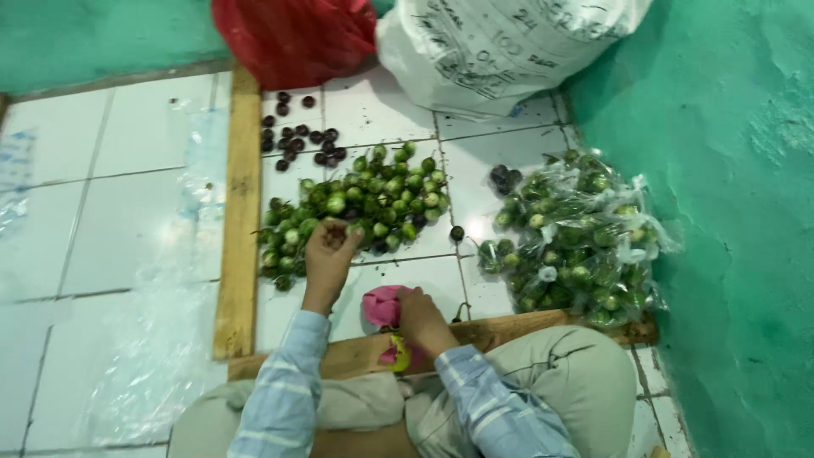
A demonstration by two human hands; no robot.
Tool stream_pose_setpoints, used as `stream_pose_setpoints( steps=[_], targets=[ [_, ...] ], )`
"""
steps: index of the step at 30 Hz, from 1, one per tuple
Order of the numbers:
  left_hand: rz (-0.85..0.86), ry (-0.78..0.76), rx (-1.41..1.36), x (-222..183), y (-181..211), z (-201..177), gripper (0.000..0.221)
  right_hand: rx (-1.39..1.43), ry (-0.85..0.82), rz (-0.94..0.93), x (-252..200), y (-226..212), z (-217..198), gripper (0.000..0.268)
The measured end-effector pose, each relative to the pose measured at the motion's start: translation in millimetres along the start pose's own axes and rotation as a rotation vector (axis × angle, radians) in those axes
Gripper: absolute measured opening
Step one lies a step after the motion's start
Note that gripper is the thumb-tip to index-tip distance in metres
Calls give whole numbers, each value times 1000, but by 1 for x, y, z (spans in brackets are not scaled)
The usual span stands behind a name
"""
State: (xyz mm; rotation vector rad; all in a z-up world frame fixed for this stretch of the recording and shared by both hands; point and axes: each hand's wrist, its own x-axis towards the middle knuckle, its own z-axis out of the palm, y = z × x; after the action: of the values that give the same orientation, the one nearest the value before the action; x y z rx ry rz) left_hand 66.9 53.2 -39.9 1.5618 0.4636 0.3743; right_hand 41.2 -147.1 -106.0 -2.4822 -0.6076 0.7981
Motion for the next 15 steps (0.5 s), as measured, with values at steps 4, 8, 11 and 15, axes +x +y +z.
stream_pose_setpoints(
  steps=[4, 8, 11, 15],
  targets=[
    [-113, 85, -380, -44, 25, -26, 30, 225, 3, -44, 33, 17, 25, 42],
    [-220, 143, -557, -71, 14, -42, 18, 779, 165, -152, -23, -39, -41, 35],
    [-242, 124, -592, -75, -26, -41, 15, 1023, 269, -265, -42, -52, -60, 30],
    [-194, 62, -503, -105, 15, -11, 16, 1125, 259, -418, -44, -56, -53, 42]
  ],
)
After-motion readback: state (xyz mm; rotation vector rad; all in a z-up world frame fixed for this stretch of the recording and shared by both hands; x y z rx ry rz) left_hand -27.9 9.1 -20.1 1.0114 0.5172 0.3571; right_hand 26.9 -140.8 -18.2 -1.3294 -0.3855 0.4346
